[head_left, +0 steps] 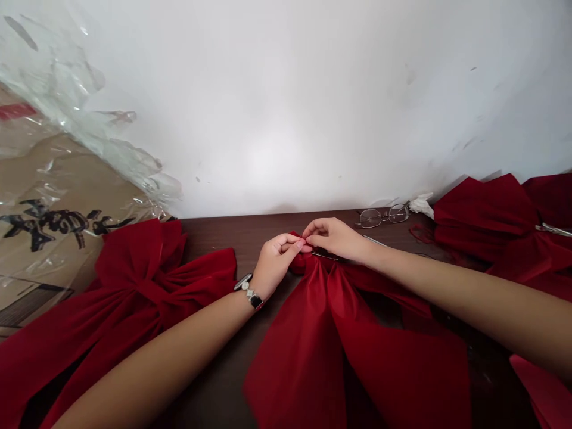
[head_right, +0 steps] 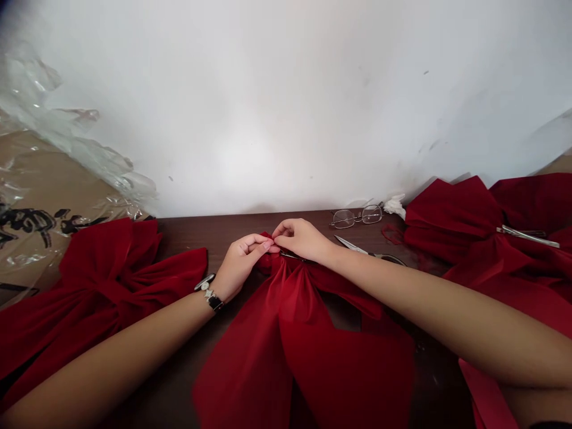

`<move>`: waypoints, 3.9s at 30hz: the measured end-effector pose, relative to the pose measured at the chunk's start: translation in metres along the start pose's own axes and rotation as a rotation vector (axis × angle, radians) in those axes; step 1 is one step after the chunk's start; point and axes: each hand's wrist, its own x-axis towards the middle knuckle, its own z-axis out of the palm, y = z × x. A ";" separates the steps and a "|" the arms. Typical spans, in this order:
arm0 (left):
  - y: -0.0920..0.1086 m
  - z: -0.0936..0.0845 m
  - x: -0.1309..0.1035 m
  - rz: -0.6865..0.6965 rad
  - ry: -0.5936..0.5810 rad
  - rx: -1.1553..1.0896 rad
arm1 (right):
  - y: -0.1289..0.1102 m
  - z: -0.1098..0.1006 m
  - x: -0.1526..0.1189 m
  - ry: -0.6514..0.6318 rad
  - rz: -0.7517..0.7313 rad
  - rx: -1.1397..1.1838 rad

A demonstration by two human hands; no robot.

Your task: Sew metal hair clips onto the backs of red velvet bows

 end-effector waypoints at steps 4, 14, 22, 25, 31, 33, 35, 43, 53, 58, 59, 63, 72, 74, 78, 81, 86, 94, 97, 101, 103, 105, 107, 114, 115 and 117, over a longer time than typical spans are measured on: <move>0.000 0.000 0.002 -0.015 -0.009 0.014 | 0.008 0.006 0.000 0.013 0.000 0.199; 0.002 0.000 0.011 -0.006 -0.062 0.202 | 0.024 0.003 0.003 -0.059 -0.022 0.433; 0.007 -0.002 0.009 0.099 -0.088 0.233 | 0.025 0.003 -0.002 -0.059 -0.048 0.441; 0.007 -0.002 0.008 0.144 -0.062 0.223 | 0.026 0.002 -0.002 -0.052 -0.052 0.447; 0.004 -0.003 0.011 0.146 -0.040 0.134 | 0.026 0.003 -0.003 -0.047 -0.035 0.456; 0.004 -0.003 0.012 0.140 -0.051 0.136 | 0.026 0.003 -0.003 -0.044 -0.031 0.461; 0.004 -0.003 0.012 0.145 -0.056 0.147 | 0.025 0.003 -0.003 -0.040 -0.032 0.467; 0.003 -0.005 0.012 0.106 -0.070 0.075 | 0.028 0.004 -0.002 -0.038 -0.044 0.493; 0.004 -0.004 0.011 0.114 -0.065 0.081 | 0.023 0.005 -0.002 -0.046 -0.066 0.467; 0.004 -0.003 0.011 0.122 -0.046 0.154 | 0.022 0.006 -0.002 -0.027 -0.095 0.439; 0.004 -0.003 0.011 0.122 -0.044 0.164 | 0.022 0.006 -0.002 -0.024 -0.101 0.433; 0.005 -0.002 0.011 0.132 -0.033 0.189 | 0.022 0.007 -0.003 -0.035 -0.117 0.407; 0.000 -0.004 0.013 0.098 -0.036 0.057 | 0.023 0.006 -0.003 -0.095 -0.121 0.370; 0.000 -0.004 0.014 0.090 -0.045 0.051 | 0.023 0.006 -0.003 -0.104 -0.119 0.370; 0.002 -0.005 0.014 0.091 -0.077 0.106 | 0.023 0.006 -0.004 -0.116 -0.119 0.368; 0.004 -0.006 0.014 0.107 -0.102 0.144 | 0.023 0.006 -0.004 -0.120 -0.118 0.367; 0.005 -0.006 0.014 0.104 -0.105 0.143 | 0.023 0.006 -0.004 -0.123 -0.112 0.353; 0.006 -0.006 0.014 0.100 -0.107 0.113 | 0.022 0.006 -0.004 -0.100 -0.124 0.350; 0.005 -0.006 0.014 0.115 -0.085 0.122 | 0.021 0.006 -0.005 -0.086 -0.125 0.355; 0.004 -0.007 0.015 0.131 -0.077 0.119 | 0.022 0.006 -0.005 -0.053 -0.120 0.360; 0.004 -0.007 0.015 0.142 -0.073 0.154 | 0.022 0.007 -0.004 -0.039 -0.118 0.362; 0.004 -0.007 0.014 0.142 -0.068 0.204 | 0.023 0.007 -0.004 -0.022 -0.118 0.362; 0.004 -0.006 0.013 0.136 -0.060 0.250 | 0.023 0.007 -0.003 -0.004 -0.119 0.358; 0.004 -0.006 0.014 0.145 -0.033 0.285 | 0.024 0.009 -0.003 0.028 -0.124 0.332; 0.004 -0.006 0.014 0.149 -0.032 0.279 | 0.024 0.009 -0.003 0.024 -0.125 0.329; 0.004 -0.007 0.014 0.155 -0.033 0.255 | 0.024 0.009 -0.003 0.015 -0.126 0.325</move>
